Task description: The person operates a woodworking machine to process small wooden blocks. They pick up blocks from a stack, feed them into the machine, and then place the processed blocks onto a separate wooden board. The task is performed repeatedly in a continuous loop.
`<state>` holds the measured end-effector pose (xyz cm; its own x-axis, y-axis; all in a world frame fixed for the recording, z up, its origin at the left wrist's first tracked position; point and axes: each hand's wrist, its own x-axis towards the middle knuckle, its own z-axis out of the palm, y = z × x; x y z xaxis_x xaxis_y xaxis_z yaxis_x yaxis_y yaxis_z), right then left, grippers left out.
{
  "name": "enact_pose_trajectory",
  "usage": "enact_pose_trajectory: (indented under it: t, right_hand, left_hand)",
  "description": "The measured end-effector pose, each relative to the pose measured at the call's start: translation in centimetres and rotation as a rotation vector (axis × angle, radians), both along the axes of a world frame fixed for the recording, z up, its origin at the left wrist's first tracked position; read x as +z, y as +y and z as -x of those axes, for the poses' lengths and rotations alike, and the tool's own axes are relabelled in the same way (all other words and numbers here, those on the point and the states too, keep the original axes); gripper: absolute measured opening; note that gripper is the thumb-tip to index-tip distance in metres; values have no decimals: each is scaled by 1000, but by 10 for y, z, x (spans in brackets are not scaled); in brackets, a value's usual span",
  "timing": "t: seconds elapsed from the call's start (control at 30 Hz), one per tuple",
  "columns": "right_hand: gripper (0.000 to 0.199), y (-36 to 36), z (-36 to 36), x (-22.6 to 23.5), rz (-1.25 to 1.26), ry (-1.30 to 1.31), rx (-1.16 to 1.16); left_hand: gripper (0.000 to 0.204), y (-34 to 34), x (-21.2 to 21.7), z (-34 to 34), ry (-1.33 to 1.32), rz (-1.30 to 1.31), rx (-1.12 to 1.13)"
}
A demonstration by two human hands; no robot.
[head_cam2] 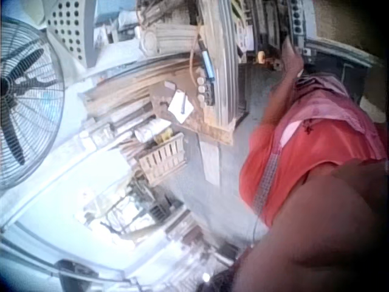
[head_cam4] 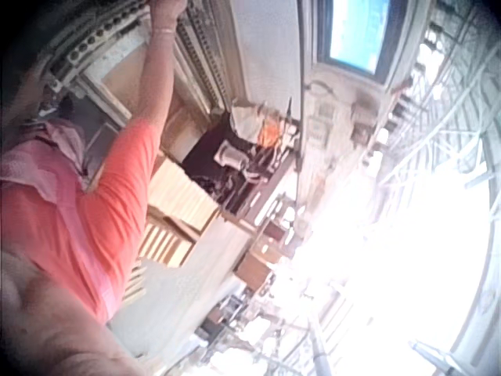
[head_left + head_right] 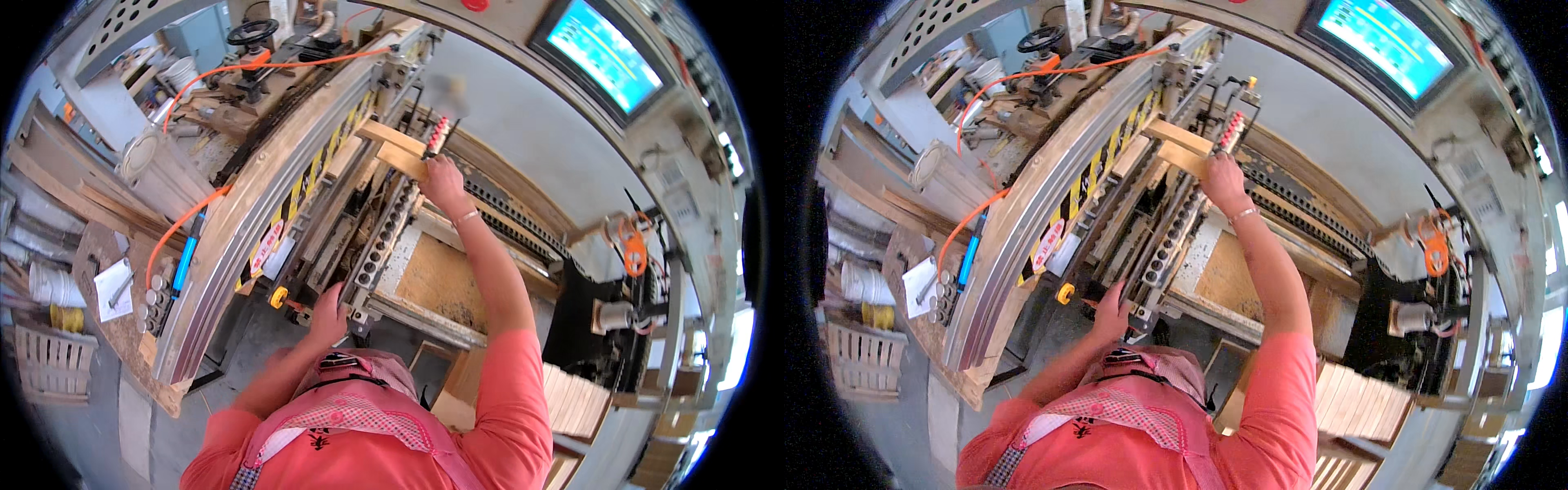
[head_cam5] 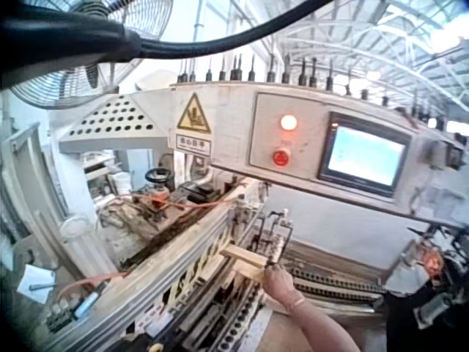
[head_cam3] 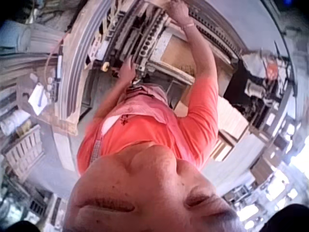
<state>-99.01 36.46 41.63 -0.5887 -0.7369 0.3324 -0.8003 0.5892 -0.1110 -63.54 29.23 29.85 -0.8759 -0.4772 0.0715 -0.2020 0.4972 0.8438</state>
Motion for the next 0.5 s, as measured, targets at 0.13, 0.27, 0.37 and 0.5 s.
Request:
enact_pose_trajectory:
  t: [0.13,0.27,0.37,0.5]
  right_hand:
    - [27,-66,65,-17,-205,-21,-52]
    - [29,-101,108,-50,-187,-42,-5]
    - [38,-112,107,-40,-280,-229,-35]
    - [35,-112,114,-30,-340,-216,15]
  left_hand:
    - [46,4,16,-1,-52,5,36]
    - [43,7,24,3,-92,-30,92]
    - [44,11,29,3,-100,-23,115]
    - [45,9,26,9,-138,-35,123]
